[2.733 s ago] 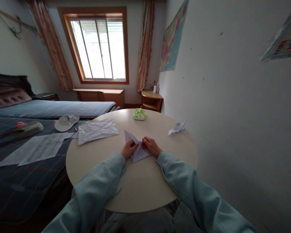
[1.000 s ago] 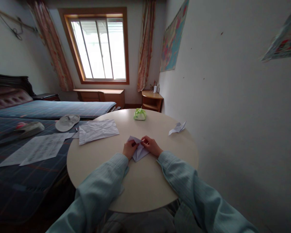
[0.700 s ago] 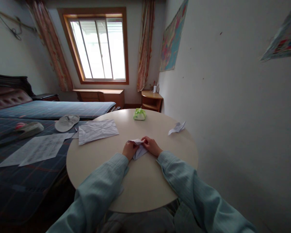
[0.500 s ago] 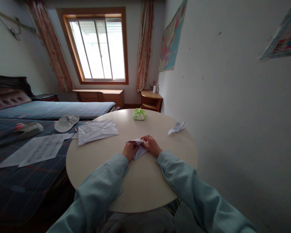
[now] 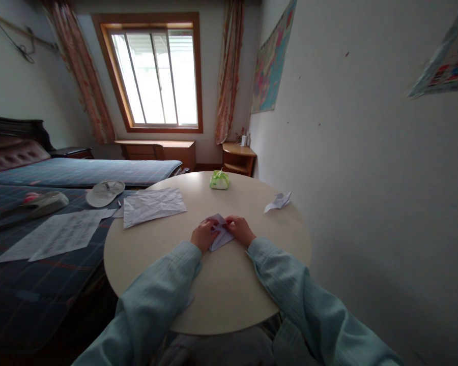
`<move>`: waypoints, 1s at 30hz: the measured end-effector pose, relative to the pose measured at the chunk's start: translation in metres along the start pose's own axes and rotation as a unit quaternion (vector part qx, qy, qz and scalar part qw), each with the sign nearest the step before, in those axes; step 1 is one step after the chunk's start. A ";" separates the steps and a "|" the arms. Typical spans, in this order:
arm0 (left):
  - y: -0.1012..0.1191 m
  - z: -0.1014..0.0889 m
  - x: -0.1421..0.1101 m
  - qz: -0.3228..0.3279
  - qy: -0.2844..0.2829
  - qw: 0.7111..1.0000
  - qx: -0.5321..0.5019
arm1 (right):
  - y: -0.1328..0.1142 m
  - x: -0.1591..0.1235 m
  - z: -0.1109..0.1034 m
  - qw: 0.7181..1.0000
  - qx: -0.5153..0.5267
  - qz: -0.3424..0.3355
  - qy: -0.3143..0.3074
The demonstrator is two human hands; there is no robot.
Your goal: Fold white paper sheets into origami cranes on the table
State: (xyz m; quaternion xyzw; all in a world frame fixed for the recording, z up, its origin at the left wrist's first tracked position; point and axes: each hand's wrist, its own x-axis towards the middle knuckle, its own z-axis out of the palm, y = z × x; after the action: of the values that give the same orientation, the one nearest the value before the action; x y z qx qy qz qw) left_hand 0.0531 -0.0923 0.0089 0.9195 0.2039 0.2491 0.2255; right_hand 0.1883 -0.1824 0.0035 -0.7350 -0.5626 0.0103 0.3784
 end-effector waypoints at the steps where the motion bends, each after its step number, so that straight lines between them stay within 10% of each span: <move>1: 0.001 -0.002 -0.001 -0.007 0.002 1.000 0.011 | 0.000 0.000 0.000 1.000 -0.002 0.008 0.000; 11: 0.007 -0.008 -0.005 0.016 -0.017 0.999 0.035 | -0.004 -0.002 -0.004 0.998 -0.052 0.044 0.013; 20: -0.018 -0.004 0.006 -0.033 0.206 0.978 -0.022 | 0.001 0.001 -0.003 0.992 -0.095 0.075 0.028; 30: -0.021 -0.005 0.007 -0.143 0.035 0.989 0.002 | -0.005 -0.002 -0.001 0.999 -0.015 -0.005 -0.034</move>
State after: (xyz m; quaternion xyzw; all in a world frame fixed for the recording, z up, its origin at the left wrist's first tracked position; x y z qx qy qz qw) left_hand 0.0502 -0.0702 0.0038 0.8723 0.3413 0.2457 0.2496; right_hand 0.1840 -0.1842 0.0069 -0.7370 -0.5787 0.0251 0.3483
